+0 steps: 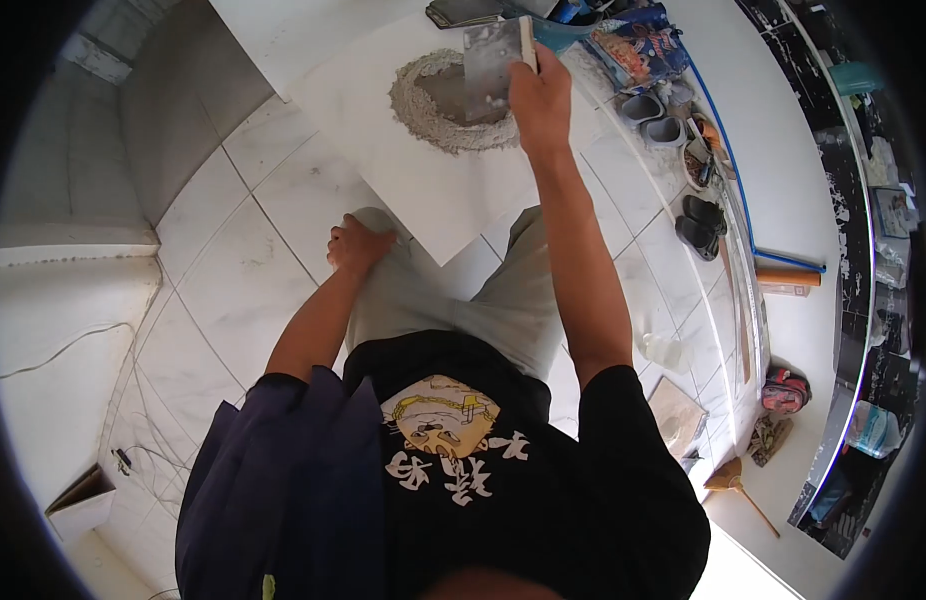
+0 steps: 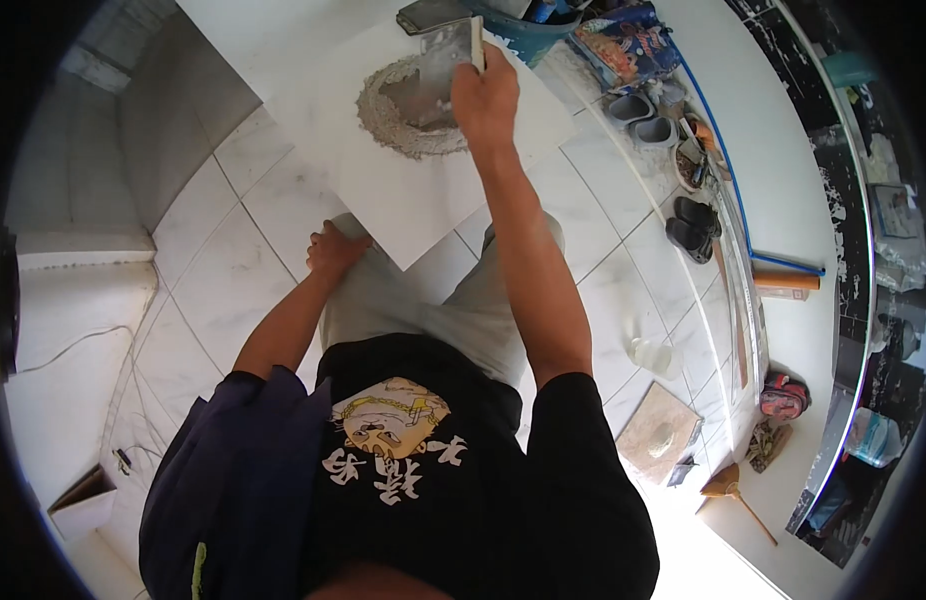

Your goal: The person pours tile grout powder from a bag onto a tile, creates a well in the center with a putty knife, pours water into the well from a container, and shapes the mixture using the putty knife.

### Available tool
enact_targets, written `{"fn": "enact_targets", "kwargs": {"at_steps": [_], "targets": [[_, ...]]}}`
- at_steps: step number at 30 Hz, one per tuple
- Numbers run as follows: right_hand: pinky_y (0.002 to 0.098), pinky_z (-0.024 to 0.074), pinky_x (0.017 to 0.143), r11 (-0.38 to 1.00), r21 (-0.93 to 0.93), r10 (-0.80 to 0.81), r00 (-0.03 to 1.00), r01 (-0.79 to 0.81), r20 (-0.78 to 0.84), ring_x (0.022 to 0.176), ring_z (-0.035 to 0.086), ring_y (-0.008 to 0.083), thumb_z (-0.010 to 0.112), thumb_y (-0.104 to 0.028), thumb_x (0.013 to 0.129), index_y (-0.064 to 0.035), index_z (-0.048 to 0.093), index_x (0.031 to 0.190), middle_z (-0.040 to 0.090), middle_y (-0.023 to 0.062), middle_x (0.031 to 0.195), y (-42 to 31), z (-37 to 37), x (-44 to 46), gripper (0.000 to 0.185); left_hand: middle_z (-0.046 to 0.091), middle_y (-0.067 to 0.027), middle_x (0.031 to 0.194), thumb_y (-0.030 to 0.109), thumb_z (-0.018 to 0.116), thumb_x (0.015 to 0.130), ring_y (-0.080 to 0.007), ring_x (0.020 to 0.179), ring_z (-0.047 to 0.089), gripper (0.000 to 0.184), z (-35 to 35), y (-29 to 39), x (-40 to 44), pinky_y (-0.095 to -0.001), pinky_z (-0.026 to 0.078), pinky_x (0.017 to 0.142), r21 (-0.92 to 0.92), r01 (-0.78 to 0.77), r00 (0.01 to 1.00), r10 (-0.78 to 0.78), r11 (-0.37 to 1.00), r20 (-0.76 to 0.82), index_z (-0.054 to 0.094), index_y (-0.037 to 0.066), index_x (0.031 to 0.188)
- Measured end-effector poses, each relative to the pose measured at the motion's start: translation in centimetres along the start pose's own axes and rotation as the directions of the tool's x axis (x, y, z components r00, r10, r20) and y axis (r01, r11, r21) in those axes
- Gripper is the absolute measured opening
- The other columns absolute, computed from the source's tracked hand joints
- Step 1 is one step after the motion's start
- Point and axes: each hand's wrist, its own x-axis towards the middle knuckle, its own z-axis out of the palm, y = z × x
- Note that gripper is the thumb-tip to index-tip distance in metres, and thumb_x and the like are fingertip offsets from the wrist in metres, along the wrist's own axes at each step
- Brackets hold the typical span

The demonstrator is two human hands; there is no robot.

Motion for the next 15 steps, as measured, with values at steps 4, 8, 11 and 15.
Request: {"fn": "enact_targets", "kwargs": {"at_steps": [4,8,11,15], "targets": [[0.0255,0.0392,0.058,0.952,0.253,0.176,0.984,-0.169,-0.003,0.066,0.048,0.0077,0.066,-0.012,0.09,0.0079,0.064,0.115,0.059,0.0003,0.08,2.6,-6.1,1.4,0.032,0.042,-0.0252,0.143,0.058,0.079,0.064,-0.0477,0.129,0.048,0.104,0.6,0.2,0.5,-0.0582,0.043,0.101,0.015,0.007,1.0,-0.006,1.0,-0.029,0.037,0.008,0.145],[0.0259,0.041,0.058,0.982,-0.061,0.174,0.979,-0.181,-0.102,0.065,0.051,0.01,0.066,-0.011,0.085,0.0089,0.064,0.113,0.061,0.0035,0.081,4.5,-9.4,0.7,0.034,0.042,-0.0247,0.143,0.059,0.079,0.064,-0.0481,0.129,0.048,0.106,0.6,0.2,0.8,-0.0587,0.043,0.1,0.022,0.008,1.0,-0.008,1.0,-0.012,0.036,0.009,0.146],[0.027,0.0429,0.059,0.959,-0.058,0.263,0.95,-0.276,-0.168,0.067,0.054,0.0115,0.066,-0.01,0.082,0.0101,0.064,0.111,0.062,0.0057,0.081,6.8,-10.5,0.6,0.035,0.042,-0.0243,0.143,0.059,0.079,0.064,-0.048,0.128,0.048,0.107,0.5,0.2,0.7,-0.0585,0.043,0.1,0.028,0.024,1.0,-0.024,0.999,0.011,0.035,0.01,0.148],[0.0289,0.0476,0.064,0.931,-0.196,0.276,0.946,-0.307,-0.17,0.07,0.059,0.0145,0.069,-0.01,0.078,0.0087,0.065,0.108,0.064,0.0079,0.084,10.0,-10.8,1.0,0.036,0.041,-0.0241,0.144,0.057,0.078,0.065,-0.0485,0.129,0.047,0.105,0.7,0.5,0.8,-0.0594,0.042,0.101,0.028,0.036,0.999,-0.036,0.999,-0.014,0.034,0.012,0.148]]}}
